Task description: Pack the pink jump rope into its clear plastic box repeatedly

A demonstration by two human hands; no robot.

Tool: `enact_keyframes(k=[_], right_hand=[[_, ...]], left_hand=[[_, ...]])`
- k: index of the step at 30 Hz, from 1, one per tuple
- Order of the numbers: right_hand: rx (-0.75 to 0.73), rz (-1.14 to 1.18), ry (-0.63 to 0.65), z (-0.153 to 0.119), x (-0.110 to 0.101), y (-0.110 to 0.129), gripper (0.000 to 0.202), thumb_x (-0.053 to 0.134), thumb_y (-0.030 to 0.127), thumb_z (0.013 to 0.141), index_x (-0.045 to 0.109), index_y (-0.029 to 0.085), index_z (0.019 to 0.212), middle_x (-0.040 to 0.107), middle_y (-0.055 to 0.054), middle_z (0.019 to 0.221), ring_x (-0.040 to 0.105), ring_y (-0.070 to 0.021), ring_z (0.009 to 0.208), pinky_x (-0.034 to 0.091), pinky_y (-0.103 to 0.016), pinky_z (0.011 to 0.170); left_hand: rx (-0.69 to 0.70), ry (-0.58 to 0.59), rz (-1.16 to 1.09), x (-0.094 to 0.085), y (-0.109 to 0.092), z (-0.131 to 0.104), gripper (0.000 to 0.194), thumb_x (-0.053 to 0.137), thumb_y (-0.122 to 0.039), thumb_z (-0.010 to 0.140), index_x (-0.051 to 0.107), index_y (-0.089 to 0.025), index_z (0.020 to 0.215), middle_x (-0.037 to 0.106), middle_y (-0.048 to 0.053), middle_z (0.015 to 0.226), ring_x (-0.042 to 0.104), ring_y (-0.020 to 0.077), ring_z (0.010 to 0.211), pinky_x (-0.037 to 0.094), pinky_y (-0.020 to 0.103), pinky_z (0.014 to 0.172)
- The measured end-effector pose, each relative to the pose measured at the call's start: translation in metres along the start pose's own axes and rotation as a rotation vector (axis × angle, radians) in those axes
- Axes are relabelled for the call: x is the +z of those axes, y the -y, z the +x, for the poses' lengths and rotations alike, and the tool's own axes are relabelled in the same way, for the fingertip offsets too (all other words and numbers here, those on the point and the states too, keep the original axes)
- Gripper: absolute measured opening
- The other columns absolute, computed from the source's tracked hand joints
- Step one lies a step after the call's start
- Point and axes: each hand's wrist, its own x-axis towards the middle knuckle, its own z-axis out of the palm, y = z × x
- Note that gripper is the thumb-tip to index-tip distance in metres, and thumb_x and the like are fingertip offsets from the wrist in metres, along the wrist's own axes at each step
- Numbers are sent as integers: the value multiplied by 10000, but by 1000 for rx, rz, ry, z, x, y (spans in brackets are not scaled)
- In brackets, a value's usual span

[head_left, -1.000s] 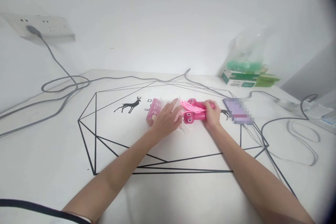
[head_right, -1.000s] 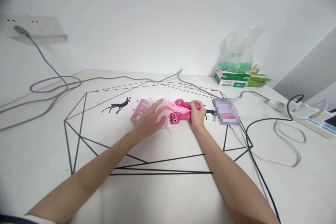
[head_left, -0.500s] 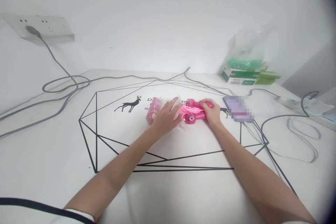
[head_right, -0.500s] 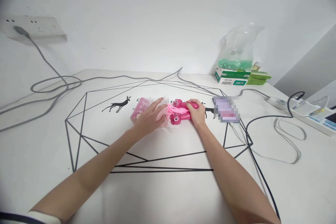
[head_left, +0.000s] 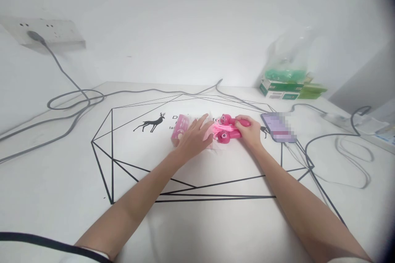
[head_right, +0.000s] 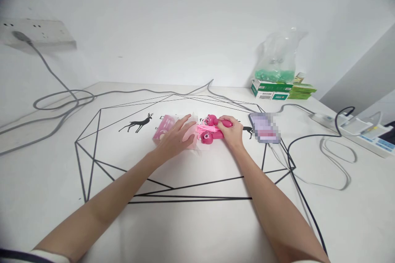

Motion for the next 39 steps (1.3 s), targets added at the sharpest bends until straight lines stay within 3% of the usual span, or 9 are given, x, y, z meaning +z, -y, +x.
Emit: enact_keyframes(k=[16, 23, 31, 39], right_hand=[[175, 56, 94, -10, 23, 3, 168, 681, 348, 745, 704, 202, 826, 725, -28, 906, 633, -210, 907, 450, -353, 907], [143, -163, 69, -16, 25, 7, 235, 559, 459, 864, 647, 245, 907, 717, -20, 928, 621, -217, 879, 430, -348, 853], [181, -292, 3, -19, 28, 9, 321, 471, 543, 903, 620, 263, 954, 722, -13, 930, 626, -227, 860, 428, -343, 800], [144, -381, 169, -24, 25, 17, 368, 347, 548, 968, 603, 288, 1026, 732, -4, 995, 637, -241, 881, 423, -360, 792]], left_hand=[[-4, -22, 31, 0, -2, 0, 420, 425, -314, 953, 512, -240, 1357, 419, 61, 1517, 489, 271, 1307, 487, 440, 1008], [26, -15, 38, 3, -1, 0, 443, 424, -274, 950, 496, -216, 1383, 401, 66, 1532, 437, 270, 1365, 346, 456, 1155], [63, -61, 45, 7, 0, 1, 413, 422, -329, 976, 528, -194, 1352, 450, 90, 1496, 455, 284, 1353, 364, 464, 1149], [72, -78, 49, 6, -1, 0, 426, 423, -312, 967, 508, -212, 1372, 475, 89, 1477, 451, 288, 1360, 410, 494, 1109]])
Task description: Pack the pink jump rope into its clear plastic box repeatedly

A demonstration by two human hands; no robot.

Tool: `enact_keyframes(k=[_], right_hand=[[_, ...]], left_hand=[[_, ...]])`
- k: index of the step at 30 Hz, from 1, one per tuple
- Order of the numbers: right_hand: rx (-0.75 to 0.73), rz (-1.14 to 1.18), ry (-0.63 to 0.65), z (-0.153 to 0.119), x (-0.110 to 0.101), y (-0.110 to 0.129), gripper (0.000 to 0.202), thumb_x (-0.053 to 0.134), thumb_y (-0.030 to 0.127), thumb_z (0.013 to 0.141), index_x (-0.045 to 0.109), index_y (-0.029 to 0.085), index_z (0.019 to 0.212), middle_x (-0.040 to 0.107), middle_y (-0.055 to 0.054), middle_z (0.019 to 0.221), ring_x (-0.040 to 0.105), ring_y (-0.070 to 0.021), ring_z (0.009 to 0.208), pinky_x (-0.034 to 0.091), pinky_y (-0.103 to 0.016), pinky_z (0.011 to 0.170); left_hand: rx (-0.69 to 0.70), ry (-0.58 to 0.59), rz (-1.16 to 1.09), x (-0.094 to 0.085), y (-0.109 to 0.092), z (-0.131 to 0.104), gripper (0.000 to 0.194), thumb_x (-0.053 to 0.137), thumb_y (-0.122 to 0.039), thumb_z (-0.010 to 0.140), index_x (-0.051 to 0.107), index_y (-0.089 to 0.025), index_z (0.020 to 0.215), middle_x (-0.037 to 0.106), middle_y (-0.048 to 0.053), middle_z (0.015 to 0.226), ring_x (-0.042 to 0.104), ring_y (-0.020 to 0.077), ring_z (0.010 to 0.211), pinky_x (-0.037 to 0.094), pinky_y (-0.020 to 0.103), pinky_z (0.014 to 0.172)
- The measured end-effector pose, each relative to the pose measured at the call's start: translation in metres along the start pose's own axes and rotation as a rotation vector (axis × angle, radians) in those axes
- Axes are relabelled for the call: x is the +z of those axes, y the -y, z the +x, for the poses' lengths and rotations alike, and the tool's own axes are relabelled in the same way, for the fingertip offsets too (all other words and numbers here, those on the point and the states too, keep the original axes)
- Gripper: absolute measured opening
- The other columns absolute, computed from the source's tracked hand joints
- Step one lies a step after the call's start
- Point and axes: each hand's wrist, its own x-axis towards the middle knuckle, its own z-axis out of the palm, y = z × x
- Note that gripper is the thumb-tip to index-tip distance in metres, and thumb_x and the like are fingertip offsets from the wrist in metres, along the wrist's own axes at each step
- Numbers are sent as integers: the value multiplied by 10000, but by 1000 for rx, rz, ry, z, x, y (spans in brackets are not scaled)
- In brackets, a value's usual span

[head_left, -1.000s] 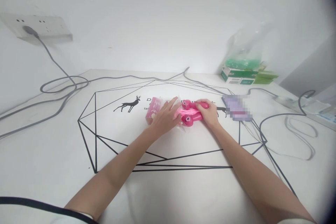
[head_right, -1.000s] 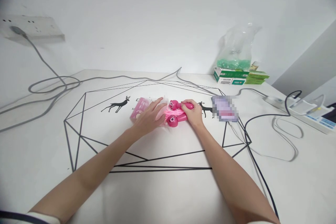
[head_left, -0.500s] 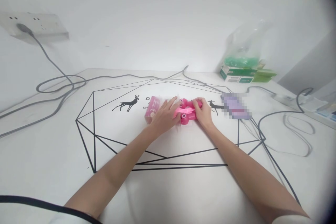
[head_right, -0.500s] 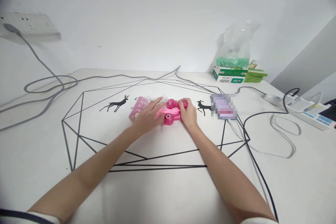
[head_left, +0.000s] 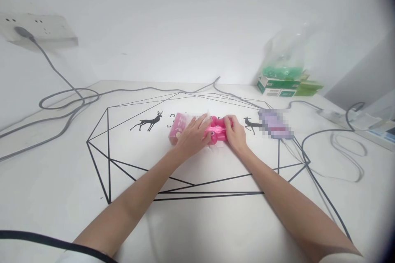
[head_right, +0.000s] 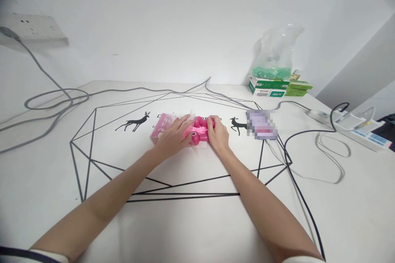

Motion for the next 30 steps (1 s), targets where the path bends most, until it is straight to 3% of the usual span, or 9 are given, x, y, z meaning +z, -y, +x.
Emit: enact_keyframes(k=[9, 13, 20, 30], right_hand=[[-110, -205, 58, 3, -10, 2, 408, 255, 502, 1003, 584, 281, 1103, 726, -39, 953, 648, -261, 847, 414, -366, 764], [-124, -288, 49, 6, -11, -3, 428, 254, 478, 1003, 605, 254, 1102, 724, -69, 915, 650, -276, 840, 413, -420, 837], [-136, 183, 150, 20, -10, -24, 400, 368, 493, 972, 656, 218, 1019, 699, -65, 1127, 615, -231, 1074, 418, -370, 977], [-155, 283, 307, 33, -18, -33, 421, 431, 541, 945, 684, 216, 1032, 703, -54, 1113, 618, -226, 1082, 415, -384, 1028]], left_hand=[[12, 16, 15, -1, 1, -2, 455, 403, -302, 974, 467, -213, 1415, 458, 83, 1493, 433, 284, 1374, 381, 483, 1130], [33, 16, 16, -2, 1, -2, 461, 389, -309, 987, 446, -200, 1431, 444, 95, 1503, 425, 276, 1383, 344, 485, 1155], [66, 14, 20, 0, 3, 0, 449, 358, -282, 993, 457, -174, 1418, 442, 119, 1503, 428, 257, 1386, 320, 475, 1175], [85, 13, 18, 3, 6, -1, 425, 348, -281, 1006, 460, -171, 1401, 467, 106, 1486, 458, 232, 1362, 302, 453, 1190]])
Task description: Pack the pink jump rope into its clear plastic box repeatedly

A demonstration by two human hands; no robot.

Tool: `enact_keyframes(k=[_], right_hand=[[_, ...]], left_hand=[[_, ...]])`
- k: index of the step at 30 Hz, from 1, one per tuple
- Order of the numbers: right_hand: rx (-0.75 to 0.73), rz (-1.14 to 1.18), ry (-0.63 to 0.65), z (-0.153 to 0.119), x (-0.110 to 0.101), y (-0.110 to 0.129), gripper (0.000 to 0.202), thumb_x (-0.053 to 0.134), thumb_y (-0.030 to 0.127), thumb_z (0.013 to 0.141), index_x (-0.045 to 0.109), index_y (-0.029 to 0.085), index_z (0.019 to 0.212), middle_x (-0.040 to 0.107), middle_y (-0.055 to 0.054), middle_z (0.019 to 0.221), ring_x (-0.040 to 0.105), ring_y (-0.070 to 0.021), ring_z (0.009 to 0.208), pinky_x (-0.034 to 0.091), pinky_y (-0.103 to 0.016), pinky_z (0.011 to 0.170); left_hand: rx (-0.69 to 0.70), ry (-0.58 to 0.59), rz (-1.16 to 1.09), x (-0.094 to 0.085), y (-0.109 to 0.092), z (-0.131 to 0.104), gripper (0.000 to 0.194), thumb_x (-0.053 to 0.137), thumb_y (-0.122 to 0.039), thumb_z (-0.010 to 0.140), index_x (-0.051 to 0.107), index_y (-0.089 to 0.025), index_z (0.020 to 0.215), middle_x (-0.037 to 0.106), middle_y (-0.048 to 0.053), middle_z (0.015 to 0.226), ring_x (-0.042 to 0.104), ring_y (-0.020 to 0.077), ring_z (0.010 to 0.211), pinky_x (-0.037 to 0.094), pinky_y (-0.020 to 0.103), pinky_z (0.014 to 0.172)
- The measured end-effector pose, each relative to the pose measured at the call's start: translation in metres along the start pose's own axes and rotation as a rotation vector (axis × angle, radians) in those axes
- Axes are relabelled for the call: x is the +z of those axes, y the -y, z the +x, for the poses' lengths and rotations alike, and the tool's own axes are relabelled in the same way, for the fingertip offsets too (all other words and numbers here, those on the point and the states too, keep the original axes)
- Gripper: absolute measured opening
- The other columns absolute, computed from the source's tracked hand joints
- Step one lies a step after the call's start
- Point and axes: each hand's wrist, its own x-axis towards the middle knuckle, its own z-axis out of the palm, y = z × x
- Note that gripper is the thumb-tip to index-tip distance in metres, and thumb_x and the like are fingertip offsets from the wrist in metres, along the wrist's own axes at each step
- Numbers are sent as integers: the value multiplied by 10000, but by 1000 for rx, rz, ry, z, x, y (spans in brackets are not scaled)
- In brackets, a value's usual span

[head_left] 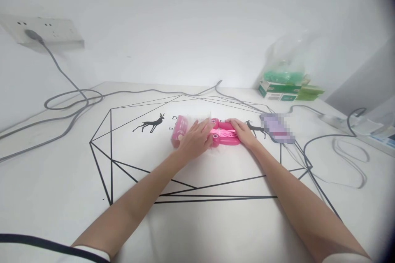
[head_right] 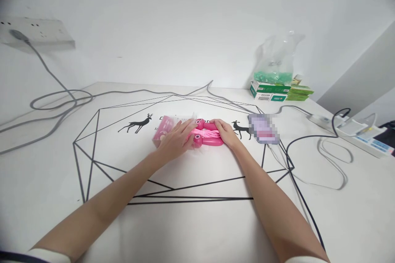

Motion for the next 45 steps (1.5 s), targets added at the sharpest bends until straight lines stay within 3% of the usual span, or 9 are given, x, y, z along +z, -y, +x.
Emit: enact_keyframes(k=[12, 18, 24, 29, 35, 40, 45], right_hand=[[-79, -91, 168, 12, 3, 6, 447, 347, 501, 985, 677, 212, 1068, 700, -49, 1147, 612, -212, 1120, 400, -386, 1051], [-194, -386, 45, 2, 5, 14, 471, 266, 459, 1016, 659, 233, 1140, 664, -60, 1208, 596, -218, 1139, 420, -390, 1041], [-316, -542, 176, -15, -3, 15, 494, 350, 504, 992, 535, 264, 1383, 500, -71, 1450, 467, -244, 1332, 354, -430, 1135], [-481, -606, 287, -15, -5, 5, 574, 490, 562, 925, 527, 239, 1397, 328, -121, 1552, 345, -301, 1414, 318, -489, 1154], [-448, -672, 289, -15, 4, 3, 593, 499, 557, 921, 489, 246, 1426, 308, -133, 1551, 275, -348, 1439, 311, -554, 1149], [-350, -713, 270, -20, 16, 9, 660, 441, 569, 940, 312, 283, 1521, 254, -114, 1591, 133, -384, 1488, 327, -616, 1123], [-356, -734, 244, -25, 15, 11, 761, 441, 615, 925, 201, 267, 1558, 153, -118, 1633, 162, -341, 1494, 312, -554, 1156]], left_hand=[[-2, 26, 5, -3, -1, 0, 435, 337, -312, 1009, 484, -137, 1380, 465, 128, 1484, 474, 243, 1345, 304, 444, 1188], [-3, 36, 13, -3, -1, 0, 427, 327, -306, 1015, 501, -137, 1366, 467, 126, 1482, 467, 239, 1350, 290, 442, 1194], [-19, 38, -11, 0, -1, 0, 429, 310, -296, 1021, 473, -162, 1394, 459, 119, 1489, 452, 246, 1364, 302, 488, 1179], [-22, 34, -11, 0, 0, -1, 435, 317, -305, 1021, 452, -176, 1414, 440, 112, 1505, 457, 251, 1360, 314, 495, 1173], [-25, 22, -7, -1, -2, 0, 422, 329, -296, 1016, 482, -154, 1382, 462, 114, 1489, 469, 242, 1350, 303, 455, 1189], [-66, 28, -3, -3, -4, -1, 423, 347, -310, 1003, 504, -173, 1371, 483, 99, 1475, 446, 274, 1368, 351, 478, 1157], [-83, 44, 15, -7, -6, -1, 438, 353, -319, 997, 487, -183, 1392, 472, 92, 1486, 448, 273, 1368, 362, 483, 1148]])
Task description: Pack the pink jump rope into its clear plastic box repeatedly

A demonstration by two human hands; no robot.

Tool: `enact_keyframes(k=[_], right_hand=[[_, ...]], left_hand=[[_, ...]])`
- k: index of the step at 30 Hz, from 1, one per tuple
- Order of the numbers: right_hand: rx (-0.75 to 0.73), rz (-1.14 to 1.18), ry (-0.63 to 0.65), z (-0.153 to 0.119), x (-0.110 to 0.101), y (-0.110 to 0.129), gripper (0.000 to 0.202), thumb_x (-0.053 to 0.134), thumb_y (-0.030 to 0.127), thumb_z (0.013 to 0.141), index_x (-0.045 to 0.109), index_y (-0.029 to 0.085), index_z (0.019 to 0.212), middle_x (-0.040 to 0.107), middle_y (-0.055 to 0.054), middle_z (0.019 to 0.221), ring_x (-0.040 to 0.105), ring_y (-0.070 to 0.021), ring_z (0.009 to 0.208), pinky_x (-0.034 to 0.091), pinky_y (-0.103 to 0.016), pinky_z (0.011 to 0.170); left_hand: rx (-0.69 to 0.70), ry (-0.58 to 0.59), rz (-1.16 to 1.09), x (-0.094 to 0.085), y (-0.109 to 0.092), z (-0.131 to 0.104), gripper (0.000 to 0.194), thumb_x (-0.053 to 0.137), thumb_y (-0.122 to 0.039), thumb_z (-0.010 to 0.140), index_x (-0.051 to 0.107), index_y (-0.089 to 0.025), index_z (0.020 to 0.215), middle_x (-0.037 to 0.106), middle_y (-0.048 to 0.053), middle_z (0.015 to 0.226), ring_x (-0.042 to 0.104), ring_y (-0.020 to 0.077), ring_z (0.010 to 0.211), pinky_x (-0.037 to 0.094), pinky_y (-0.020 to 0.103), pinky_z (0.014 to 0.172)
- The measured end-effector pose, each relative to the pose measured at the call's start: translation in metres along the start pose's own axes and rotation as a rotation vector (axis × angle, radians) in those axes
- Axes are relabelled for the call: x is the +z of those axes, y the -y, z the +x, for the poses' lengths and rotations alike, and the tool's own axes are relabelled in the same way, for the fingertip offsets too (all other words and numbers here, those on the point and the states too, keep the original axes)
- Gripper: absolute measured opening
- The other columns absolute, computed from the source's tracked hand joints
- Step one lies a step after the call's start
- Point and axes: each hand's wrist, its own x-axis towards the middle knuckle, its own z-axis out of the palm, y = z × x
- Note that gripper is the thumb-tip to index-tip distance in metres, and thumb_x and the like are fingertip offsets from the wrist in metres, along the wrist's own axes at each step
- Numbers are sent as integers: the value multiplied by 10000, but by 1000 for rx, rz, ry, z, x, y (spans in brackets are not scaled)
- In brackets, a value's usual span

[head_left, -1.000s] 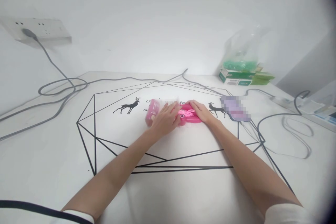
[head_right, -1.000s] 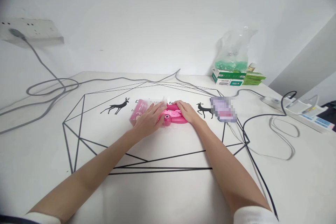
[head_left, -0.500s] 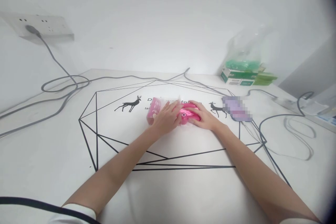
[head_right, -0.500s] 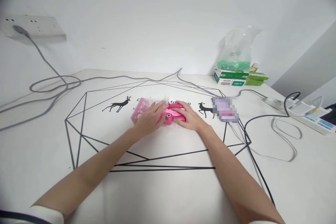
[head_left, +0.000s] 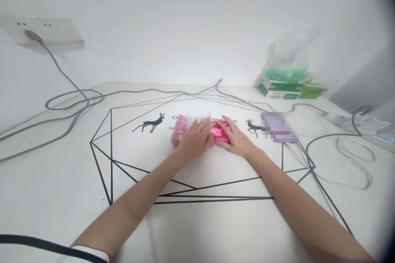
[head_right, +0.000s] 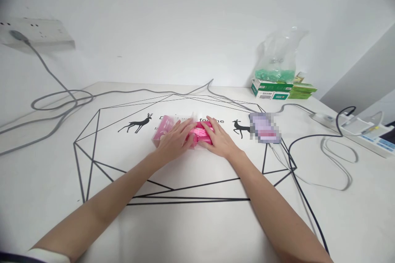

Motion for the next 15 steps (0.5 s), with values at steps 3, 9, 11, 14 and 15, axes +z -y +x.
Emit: enact_keyframes(k=[3, 9, 11, 14, 15], right_hand=[[55, -26, -7, -4, -3, -1, 882, 456, 667, 893, 129, 213, 1574, 120, -148, 1638, 184, -328, 1492, 303, -530, 1165], [172, 1, 1, -10, -5, -4, 975, 477, 703, 863, 73, 179, 1579, 211, -166, 1613, 240, -324, 1476, 238, -544, 1186], [187, 47, 20, -11, -5, -4, 950, 482, 693, 867, 88, 201, 1578, 229, -148, 1612, 268, -320, 1467, 290, -524, 1169], [196, 116, 36, -10, -6, -3, 918, 490, 677, 872, 103, 234, 1576, 221, -124, 1619, 302, -318, 1454, 352, -495, 1141], [200, 125, 36, -10, -7, -3, 907, 488, 675, 874, 109, 241, 1575, 223, -118, 1619, 310, -317, 1451, 360, -490, 1137]], left_hand=[[22, -7, 20, 1, 1, 0, 446, 342, -304, 1001, 469, -169, 1408, 452, 99, 1502, 434, 257, 1381, 336, 462, 1167], [51, -4, -9, 3, 3, 1, 500, 312, -281, 1006, 326, -181, 1495, 378, 90, 1551, 395, 225, 1410, 258, 468, 1203], [37, -2, -45, 2, 1, 0, 538, 312, -278, 1001, 245, -192, 1528, 365, 77, 1559, 381, 214, 1419, 254, 468, 1204], [27, 9, -84, 0, 0, 1, 584, 318, -288, 995, 170, -177, 1549, 368, 82, 1557, 380, 209, 1419, 262, 463, 1199], [27, 20, -87, -1, 1, 1, 590, 321, -302, 995, 169, -170, 1549, 366, 89, 1557, 380, 214, 1418, 265, 465, 1197]])
